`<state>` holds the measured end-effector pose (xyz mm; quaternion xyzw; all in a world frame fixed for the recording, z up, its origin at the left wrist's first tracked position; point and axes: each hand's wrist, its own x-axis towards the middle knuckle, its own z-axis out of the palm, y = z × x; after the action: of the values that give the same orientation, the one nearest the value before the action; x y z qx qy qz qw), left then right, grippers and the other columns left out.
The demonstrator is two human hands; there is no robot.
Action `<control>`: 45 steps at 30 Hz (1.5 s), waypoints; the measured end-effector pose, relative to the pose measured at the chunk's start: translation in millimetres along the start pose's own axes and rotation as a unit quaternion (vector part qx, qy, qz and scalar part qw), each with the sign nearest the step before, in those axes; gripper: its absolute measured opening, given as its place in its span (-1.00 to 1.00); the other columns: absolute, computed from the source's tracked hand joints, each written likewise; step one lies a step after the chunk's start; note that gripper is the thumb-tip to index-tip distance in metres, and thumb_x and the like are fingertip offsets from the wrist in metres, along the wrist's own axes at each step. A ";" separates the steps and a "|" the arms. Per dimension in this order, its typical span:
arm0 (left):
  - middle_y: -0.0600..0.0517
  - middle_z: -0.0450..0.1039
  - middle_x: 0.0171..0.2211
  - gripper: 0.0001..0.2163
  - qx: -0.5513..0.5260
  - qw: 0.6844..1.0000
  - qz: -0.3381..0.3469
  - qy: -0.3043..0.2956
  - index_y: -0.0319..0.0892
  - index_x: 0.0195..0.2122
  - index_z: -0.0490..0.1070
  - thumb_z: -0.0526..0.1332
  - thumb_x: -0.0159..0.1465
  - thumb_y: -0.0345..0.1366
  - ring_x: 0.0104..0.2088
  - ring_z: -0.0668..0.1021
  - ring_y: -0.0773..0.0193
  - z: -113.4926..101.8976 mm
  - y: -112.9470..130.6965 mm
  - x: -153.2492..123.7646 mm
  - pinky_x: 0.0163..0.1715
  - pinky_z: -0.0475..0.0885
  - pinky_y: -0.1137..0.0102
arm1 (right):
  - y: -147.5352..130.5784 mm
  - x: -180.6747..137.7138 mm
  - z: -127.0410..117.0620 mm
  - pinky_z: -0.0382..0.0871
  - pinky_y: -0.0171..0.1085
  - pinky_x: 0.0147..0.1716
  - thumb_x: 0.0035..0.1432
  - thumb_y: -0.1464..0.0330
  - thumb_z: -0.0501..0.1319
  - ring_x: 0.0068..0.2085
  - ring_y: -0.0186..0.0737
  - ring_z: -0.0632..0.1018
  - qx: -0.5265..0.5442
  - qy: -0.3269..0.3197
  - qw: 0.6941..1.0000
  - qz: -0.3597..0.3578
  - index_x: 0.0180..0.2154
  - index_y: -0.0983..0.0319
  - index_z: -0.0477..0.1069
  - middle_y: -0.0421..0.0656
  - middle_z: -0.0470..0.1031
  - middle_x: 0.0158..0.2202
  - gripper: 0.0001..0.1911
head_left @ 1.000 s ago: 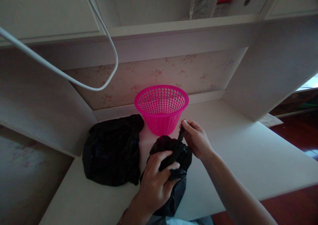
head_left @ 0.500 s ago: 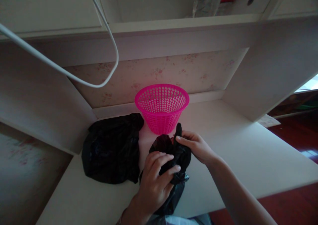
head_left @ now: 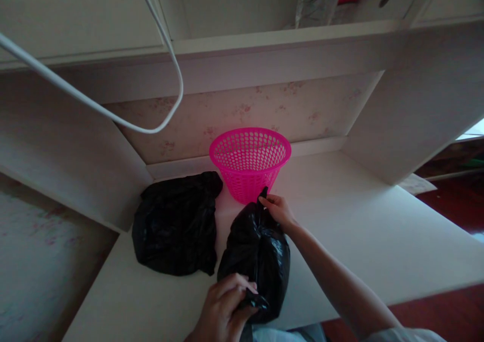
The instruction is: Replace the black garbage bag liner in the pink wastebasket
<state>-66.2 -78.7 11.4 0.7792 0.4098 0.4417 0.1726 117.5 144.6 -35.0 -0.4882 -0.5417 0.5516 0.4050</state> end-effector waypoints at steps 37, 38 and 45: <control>-0.15 0.51 0.20 -0.45 -0.292 0.937 -0.174 0.076 -0.14 0.09 0.57 -0.04 0.50 0.15 0.27 0.47 0.04 0.5 -15.4 113.4 0.36 0.26 0.07 | -38.9 -105.5 -13.9 0.51 -0.20 -0.25 0.35 0.07 0.18 -0.23 -0.04 0.64 -0.089 0.084 0.980 -0.157 -0.23 0.20 0.64 -0.10 0.68 -0.29 -0.61; -0.14 0.51 0.19 -0.46 -0.290 0.935 -0.186 0.090 -0.12 0.10 0.56 -0.04 0.51 0.14 0.28 0.46 0.05 0.8 -19.9 103.1 0.37 0.25 0.07 | -43.5 -107.1 -23.5 0.52 -0.17 -0.21 0.34 0.00 0.19 -0.18 -0.01 0.66 -0.079 0.097 0.981 -0.147 -0.19 0.20 0.66 -0.08 0.70 -0.24 -0.55; -0.11 0.61 -0.09 -0.43 -0.194 0.917 -0.338 0.084 -0.12 -0.16 0.62 0.05 0.41 0.26 0.00 0.59 0.05 9.7 -31.8 43.0 0.17 0.46 0.13 | -81.8 -95.5 -115.1 0.46 -0.07 0.00 -0.05 -0.28 0.37 -0.05 0.08 0.63 -0.022 0.253 0.962 -0.097 -0.27 0.13 0.71 -0.08 0.70 -0.14 -0.36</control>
<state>-61.8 -24.6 9.6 0.5052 0.5681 0.4916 0.4247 242.0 81.6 63.0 -0.5653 -0.4785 0.3560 0.5698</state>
